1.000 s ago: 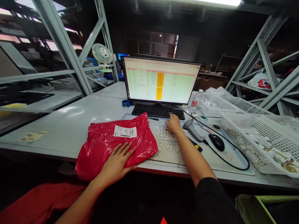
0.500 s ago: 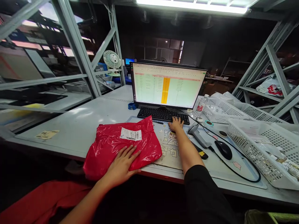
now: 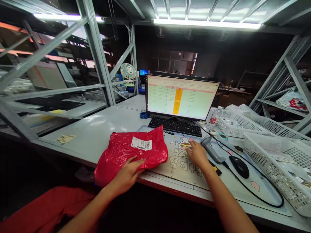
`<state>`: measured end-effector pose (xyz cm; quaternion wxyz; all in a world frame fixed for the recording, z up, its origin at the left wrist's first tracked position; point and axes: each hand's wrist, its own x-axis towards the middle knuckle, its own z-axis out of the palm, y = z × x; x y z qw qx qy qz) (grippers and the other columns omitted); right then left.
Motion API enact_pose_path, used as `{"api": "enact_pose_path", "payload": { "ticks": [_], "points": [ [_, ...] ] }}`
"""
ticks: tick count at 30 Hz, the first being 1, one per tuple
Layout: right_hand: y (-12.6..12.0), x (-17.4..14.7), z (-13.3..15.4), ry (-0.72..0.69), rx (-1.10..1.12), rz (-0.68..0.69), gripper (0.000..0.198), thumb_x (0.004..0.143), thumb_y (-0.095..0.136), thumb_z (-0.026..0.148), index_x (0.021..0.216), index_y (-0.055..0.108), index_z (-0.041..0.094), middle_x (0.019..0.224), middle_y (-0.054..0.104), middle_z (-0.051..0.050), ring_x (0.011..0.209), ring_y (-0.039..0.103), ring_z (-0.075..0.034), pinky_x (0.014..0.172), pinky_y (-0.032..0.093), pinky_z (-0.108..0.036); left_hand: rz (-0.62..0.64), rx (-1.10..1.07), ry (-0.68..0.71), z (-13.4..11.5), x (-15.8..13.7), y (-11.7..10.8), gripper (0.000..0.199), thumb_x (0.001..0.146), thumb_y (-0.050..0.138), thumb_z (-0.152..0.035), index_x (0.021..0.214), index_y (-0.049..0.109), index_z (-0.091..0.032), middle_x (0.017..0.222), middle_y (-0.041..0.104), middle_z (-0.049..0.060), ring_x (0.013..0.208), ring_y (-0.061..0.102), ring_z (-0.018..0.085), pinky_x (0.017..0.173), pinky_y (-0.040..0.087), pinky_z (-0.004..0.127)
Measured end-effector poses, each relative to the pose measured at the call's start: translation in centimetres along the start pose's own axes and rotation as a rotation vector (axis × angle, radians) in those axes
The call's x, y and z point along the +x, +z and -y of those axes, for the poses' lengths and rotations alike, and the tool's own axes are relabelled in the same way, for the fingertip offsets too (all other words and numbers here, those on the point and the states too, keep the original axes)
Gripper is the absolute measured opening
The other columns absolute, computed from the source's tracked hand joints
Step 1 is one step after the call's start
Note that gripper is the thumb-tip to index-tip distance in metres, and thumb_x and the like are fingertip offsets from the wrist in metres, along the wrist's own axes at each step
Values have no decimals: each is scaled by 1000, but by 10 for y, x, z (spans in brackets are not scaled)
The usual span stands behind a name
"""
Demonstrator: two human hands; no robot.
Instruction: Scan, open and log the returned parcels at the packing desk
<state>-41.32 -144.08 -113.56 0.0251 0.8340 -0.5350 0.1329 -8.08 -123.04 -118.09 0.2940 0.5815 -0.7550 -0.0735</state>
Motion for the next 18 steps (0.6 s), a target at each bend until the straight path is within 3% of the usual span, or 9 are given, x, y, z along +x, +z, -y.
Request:
{"api": "enact_pose_path", "payload": {
  "ticks": [4, 7, 10, 12, 14, 16, 18],
  "points": [
    [5, -48, -50, 175, -112, 30, 56, 105, 46, 36, 154, 53, 10, 146, 61, -20, 130, 61, -37, 110, 50, -50, -205, -303, -105, 3, -1, -31, 45, 106, 44, -48, 109, 78, -19, 109, 79, 11, 107, 73, 29, 98, 59, 43],
    [15, -63, -68, 190, -131, 69, 55, 104, 45, 32, 152, 54, 8, 136, 65, -21, 125, 64, -37, 105, 52, -48, -389, -502, -278, -1, -5, -63, 47, 93, 61, -61, 91, 76, -17, 91, 78, 9, 86, 73, 28, 81, 61, 36],
    [19, -59, -69, 145, -43, -27, 53, 102, 41, 32, 144, 61, 6, 129, 66, -23, 119, 65, -36, 104, 52, -49, -647, -837, -458, -12, -11, -96, 47, 73, 79, -63, 82, 73, -17, 76, 74, 6, 77, 71, 27, 71, 63, 34],
    [12, -49, -62, 116, 124, -169, 53, 100, 39, 35, 139, 63, 7, 126, 67, -23, 114, 67, -35, 102, 53, -49, -885, -994, -522, -19, -14, -114, 41, 67, 84, -55, 83, 74, -18, 76, 74, 5, 86, 74, 29, 78, 66, 35],
    [-7, -38, -49, 79, 332, -319, 54, 98, 39, 40, 135, 65, 9, 118, 70, -20, 105, 68, -31, 98, 54, -47, -1081, -975, -568, -21, -17, -126, 32, 66, 85, -45, 84, 75, -21, 83, 77, 3, 103, 75, 30, 90, 66, 37],
    [-32, -29, -31, 55, 553, -378, 56, 99, 43, 48, 135, 65, 12, 97, 71, -12, 85, 67, -26, 84, 55, -42, -1116, -883, -586, -17, -17, -125, 27, 70, 83, -42, 88, 77, -23, 93, 80, 3, 115, 73, 31, 100, 64, 42],
    [-58, -22, -6, 41, 807, -340, 64, 99, 48, 60, 141, 62, 14, 83, 67, -6, 67, 60, -20, 66, 51, -34, -1019, -825, -566, -11, -15, -111, 31, 73, 82, -48, 93, 78, -24, 99, 80, 5, 121, 70, 33, 104, 62, 49]
  ]
}}
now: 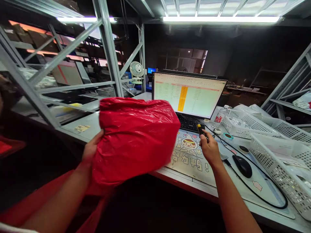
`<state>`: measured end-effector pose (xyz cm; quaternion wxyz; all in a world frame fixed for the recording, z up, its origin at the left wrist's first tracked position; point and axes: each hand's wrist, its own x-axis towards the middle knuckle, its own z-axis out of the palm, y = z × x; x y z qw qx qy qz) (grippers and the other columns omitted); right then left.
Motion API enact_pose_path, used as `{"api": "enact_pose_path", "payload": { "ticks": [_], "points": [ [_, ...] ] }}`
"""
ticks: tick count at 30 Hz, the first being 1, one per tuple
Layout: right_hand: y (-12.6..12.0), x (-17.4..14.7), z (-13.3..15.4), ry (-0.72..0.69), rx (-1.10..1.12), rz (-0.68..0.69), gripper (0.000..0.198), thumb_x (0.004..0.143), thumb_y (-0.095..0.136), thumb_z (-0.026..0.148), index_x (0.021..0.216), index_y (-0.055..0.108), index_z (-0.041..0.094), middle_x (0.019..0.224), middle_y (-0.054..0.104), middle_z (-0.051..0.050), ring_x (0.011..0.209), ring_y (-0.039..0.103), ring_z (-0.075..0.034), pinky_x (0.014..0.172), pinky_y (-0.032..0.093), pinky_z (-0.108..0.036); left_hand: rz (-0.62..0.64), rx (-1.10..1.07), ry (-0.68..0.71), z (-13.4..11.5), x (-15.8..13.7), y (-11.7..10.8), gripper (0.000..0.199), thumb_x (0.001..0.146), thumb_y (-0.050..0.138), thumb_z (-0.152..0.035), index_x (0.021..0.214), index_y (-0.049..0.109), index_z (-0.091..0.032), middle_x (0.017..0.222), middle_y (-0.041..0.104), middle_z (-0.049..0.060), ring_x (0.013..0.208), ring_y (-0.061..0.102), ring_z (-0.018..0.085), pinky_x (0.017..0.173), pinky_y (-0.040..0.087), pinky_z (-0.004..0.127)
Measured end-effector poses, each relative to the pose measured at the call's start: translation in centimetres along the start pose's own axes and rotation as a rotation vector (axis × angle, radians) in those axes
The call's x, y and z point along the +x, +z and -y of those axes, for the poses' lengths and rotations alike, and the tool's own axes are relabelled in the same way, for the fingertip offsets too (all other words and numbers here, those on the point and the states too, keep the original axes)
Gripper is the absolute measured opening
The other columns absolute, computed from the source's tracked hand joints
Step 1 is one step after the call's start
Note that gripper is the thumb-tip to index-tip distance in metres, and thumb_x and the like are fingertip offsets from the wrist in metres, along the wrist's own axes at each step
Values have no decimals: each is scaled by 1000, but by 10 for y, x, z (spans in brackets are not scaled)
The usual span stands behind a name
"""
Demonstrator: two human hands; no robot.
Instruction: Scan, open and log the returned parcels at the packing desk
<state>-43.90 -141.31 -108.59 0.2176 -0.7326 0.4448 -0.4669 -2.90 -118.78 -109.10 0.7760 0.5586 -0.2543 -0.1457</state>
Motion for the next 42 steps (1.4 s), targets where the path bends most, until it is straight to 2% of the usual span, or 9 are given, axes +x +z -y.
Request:
{"api": "enact_pose_path", "payload": {
  "ticks": [3, 7, 11, 15, 20, 24, 30, 35, 42],
  "points": [
    [14, 5, 40, 87, 258, 138, 81, 91, 59, 74, 146, 58, 14, 85, 68, -5, 61, 53, -16, 55, 42, -28, 209, 85, -14, 32, -16, 15, 45, 77, 77, -64, 95, 78, -23, 99, 80, 10, 121, 70, 36, 101, 62, 53],
    [43, -1, 51, 166, 203, 425, 77, 70, 82, 63, 128, 70, 14, 95, 73, -7, 77, 61, -20, 72, 48, -32, 454, 12, -209, 58, -38, 32, 61, 71, 78, -76, 90, 76, -18, 92, 79, 11, 100, 75, 36, 89, 64, 47],
    [53, -19, 45, 71, 107, 370, 53, 73, 76, 56, 107, 76, 15, 100, 75, -8, 94, 65, -27, 90, 49, -40, 669, -180, -296, 52, -26, 30, 70, 80, 80, -68, 123, 71, -13, 108, 78, 14, 100, 75, 30, 88, 61, 39],
    [52, -35, 59, -103, 75, 308, 42, 84, 71, 53, 106, 75, 18, 104, 75, -8, 96, 66, -26, 90, 49, -38, 629, -55, -105, 35, -2, 39, 80, 76, 87, -64, 133, 67, -13, 118, 76, 15, 104, 72, 27, 84, 57, 29],
    [39, -40, 79, -202, -219, 235, 37, 91, 64, 46, 112, 74, 18, 98, 75, -9, 89, 67, -26, 81, 47, -36, 440, 151, 207, 24, -5, 65, 40, 84, 78, -49, 96, 78, -11, 91, 77, 8, 83, 68, 22, 77, 52, 29],
    [15, -56, 108, -337, -428, 41, 47, 100, 57, 56, 126, 72, 19, 120, 73, -15, 101, 68, -31, 84, 48, -39, 216, 260, 438, 17, -30, 77, 27, 94, 64, -36, 97, 79, -14, 87, 76, 5, 82, 67, 21, 76, 49, 28],
    [30, -85, 160, -407, -609, 465, 48, 103, 52, 67, 103, 74, 24, 86, 73, -9, 72, 64, -24, 65, 40, -33, 167, 266, 586, 6, -63, 84, 21, 96, 60, -29, 98, 77, -16, 83, 74, 5, 76, 66, 19, 74, 49, 26],
    [15, -52, 111, -108, -864, 496, 47, 103, 53, 64, 108, 75, 23, 94, 73, -14, 81, 67, -30, 71, 44, -37, 63, 339, 643, 10, -54, 54, 21, 94, 59, -31, 91, 75, -17, 74, 69, 2, 66, 58, 17, 68, 46, 26],
    [-34, -44, -18, 206, -1057, 400, 59, 105, 42, 64, 126, 70, 17, 112, 72, -20, 104, 69, -39, 85, 52, -48, 70, 270, 373, 43, -37, 15, 38, 94, 64, -52, 89, 76, -16, 80, 73, 5, 76, 64, 21, 75, 49, 29]
  ]
}}
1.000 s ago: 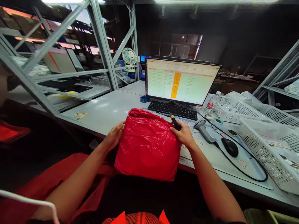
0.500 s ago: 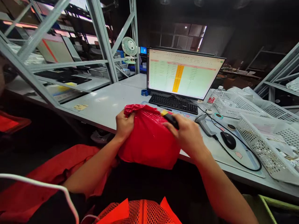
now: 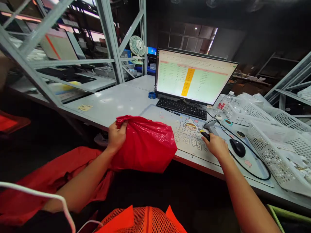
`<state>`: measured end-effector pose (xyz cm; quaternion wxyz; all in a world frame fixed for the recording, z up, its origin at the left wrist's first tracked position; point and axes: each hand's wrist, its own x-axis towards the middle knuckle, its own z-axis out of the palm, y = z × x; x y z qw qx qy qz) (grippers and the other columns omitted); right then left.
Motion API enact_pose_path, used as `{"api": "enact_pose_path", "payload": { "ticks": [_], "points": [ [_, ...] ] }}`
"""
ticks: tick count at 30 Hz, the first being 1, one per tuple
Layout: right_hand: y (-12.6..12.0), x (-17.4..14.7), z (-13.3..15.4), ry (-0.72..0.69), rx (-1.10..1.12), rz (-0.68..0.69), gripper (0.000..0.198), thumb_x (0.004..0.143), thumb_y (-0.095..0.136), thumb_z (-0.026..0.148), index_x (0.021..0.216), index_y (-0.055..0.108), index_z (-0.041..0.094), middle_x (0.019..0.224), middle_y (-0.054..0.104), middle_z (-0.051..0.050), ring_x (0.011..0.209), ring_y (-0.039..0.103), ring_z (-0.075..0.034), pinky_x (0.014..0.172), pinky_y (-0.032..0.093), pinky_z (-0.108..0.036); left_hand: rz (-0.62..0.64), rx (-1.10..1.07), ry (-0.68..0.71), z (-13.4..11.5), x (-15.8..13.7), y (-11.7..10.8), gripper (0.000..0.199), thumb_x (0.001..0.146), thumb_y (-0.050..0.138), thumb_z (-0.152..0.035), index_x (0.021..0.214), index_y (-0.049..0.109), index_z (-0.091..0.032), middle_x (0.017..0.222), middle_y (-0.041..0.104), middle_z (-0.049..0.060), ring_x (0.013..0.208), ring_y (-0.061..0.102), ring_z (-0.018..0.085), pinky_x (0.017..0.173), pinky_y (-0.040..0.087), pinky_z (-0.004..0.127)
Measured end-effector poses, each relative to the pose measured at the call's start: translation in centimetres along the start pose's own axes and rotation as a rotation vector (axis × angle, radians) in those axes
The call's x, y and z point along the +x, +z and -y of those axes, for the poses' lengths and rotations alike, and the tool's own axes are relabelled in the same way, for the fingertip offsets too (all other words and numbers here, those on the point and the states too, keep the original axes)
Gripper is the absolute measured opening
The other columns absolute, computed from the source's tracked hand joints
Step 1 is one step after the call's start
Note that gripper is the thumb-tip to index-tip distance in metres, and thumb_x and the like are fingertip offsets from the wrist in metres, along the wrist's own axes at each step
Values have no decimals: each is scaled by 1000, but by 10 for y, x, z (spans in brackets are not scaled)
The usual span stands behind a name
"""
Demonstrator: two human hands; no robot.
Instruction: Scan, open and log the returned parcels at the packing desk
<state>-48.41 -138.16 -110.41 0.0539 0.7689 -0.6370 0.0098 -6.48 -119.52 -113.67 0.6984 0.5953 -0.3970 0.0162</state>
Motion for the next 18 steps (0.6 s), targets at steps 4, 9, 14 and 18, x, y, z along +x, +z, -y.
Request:
{"api": "enact_pose_path", "payload": {
  "ticks": [4, 9, 14, 18],
  "points": [
    [37, -10, 6, -53, 7, -18, 56, 104, 48, 46, 138, 65, 4, 129, 65, -27, 119, 63, -42, 98, 51, -53, 128, -58, -123, 10, -28, -5, 42, 92, 67, -57, 88, 77, -16, 81, 73, 7, 86, 69, 26, 87, 55, 34],
    [15, -48, 77, -444, 450, -253, 55, 101, 53, 47, 141, 65, 12, 143, 61, -21, 134, 55, -35, 118, 42, -48, 283, -131, -245, 9, -49, -16, 46, 87, 72, -60, 87, 78, -14, 79, 72, 6, 77, 65, 24, 79, 56, 34],
    [-14, -70, 172, -910, 813, 367, 50, 99, 60, 62, 123, 73, 20, 107, 73, -8, 89, 63, -22, 82, 51, -33, 461, -179, -289, 7, -45, -15, 50, 87, 71, -63, 86, 75, -13, 79, 70, 6, 74, 64, 22, 74, 54, 32],
    [0, -66, 202, -735, 1101, 740, 57, 90, 66, 73, 93, 72, 16, 68, 59, 1, 60, 45, -13, 56, 34, -26, 183, 186, 5, 0, -47, -34, 42, 89, 76, -50, 114, 69, -16, 106, 73, 10, 95, 69, 26, 92, 56, 39]
  ]
}}
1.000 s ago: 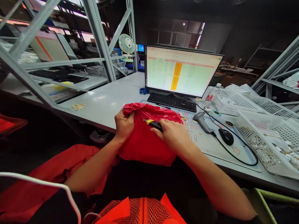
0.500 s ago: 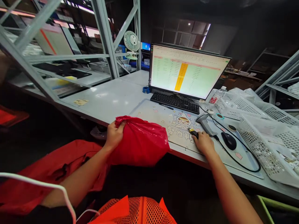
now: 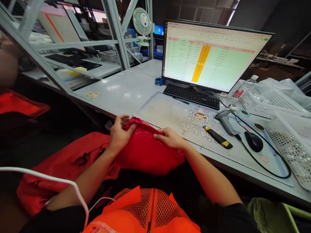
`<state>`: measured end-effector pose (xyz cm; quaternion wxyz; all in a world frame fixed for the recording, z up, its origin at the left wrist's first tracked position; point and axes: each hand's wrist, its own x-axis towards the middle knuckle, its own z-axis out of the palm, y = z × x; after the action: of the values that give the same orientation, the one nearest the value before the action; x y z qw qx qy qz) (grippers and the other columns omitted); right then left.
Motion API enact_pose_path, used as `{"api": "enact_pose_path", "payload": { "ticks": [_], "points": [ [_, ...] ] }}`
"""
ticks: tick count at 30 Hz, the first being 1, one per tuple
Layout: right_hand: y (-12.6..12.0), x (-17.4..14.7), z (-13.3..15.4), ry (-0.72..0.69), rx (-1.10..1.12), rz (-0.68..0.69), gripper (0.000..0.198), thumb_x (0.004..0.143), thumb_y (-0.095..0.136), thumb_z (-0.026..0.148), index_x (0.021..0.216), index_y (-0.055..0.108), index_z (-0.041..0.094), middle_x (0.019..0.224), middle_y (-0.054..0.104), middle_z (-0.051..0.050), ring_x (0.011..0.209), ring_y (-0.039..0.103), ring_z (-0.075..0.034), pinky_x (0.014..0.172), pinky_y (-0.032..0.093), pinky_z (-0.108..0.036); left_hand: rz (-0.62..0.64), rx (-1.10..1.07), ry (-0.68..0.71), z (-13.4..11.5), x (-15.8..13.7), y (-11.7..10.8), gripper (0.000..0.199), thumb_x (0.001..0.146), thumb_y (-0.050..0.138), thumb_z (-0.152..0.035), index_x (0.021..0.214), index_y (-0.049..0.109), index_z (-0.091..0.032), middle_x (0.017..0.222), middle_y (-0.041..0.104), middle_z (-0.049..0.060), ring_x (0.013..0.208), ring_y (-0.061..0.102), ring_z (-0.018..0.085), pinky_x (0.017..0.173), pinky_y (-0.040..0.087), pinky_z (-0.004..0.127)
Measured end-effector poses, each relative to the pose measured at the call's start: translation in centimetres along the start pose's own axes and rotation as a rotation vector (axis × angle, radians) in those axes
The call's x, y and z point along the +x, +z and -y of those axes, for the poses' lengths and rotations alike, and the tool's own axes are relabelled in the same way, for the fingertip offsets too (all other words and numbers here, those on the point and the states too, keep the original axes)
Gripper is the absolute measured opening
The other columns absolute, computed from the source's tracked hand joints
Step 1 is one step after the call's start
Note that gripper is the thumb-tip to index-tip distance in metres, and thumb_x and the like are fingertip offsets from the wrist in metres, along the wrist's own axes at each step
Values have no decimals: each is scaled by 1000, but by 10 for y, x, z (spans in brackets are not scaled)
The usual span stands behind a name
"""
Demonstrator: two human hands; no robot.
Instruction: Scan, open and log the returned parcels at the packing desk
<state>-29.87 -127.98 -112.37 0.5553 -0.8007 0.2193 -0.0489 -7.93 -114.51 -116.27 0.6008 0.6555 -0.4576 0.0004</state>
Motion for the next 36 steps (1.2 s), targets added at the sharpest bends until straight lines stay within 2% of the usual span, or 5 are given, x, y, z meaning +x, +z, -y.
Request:
{"api": "enact_pose_path", "payload": {
  "ticks": [7, 11, 18, 27, 36],
  "points": [
    [21, 27, -13, 85, 493, -71, 63, 61, 88, 74, 69, 58, 18, 61, 55, 3, 59, 45, -11, 61, 39, -26, 346, 224, 716, -7, -41, 2, 28, 104, 66, -28, 131, 70, -25, 128, 73, 8, 126, 64, 24, 110, 51, 39],
    [32, 28, -11, 115, 522, -100, 65, 61, 86, 76, 72, 57, 19, 62, 55, 2, 59, 43, -11, 60, 36, -27, 117, 152, 805, 9, -44, 29, 18, 101, 66, -14, 116, 73, -23, 111, 76, 5, 109, 68, 20, 97, 55, 36],
    [18, 3, -8, -186, -166, -206, 46, 101, 51, 54, 72, 54, 19, 64, 51, 2, 64, 41, -12, 64, 33, -26, 307, 99, 860, -6, -45, 19, 16, 102, 60, -7, 108, 67, -20, 108, 78, 2, 113, 67, 20, 100, 50, 36],
    [-3, 1, -6, -200, -892, -361, 20, 96, 52, 28, 84, 65, 20, 76, 68, -6, 65, 48, -15, 65, 24, -29, 746, 287, 864, -52, -40, -10, 19, 104, 44, -18, 88, 55, -17, 81, 63, 5, 79, 60, 22, 95, 50, 40],
    [-53, 26, -19, 64, -935, -489, 19, 90, 53, 23, 84, 71, 19, 78, 70, -7, 69, 50, -18, 66, 26, -30, 1039, 148, 698, -78, -91, -47, 10, 98, 42, -24, 88, 41, -24, 69, 54, 0, 58, 50, 21, 66, 40, 38]
  ]
}}
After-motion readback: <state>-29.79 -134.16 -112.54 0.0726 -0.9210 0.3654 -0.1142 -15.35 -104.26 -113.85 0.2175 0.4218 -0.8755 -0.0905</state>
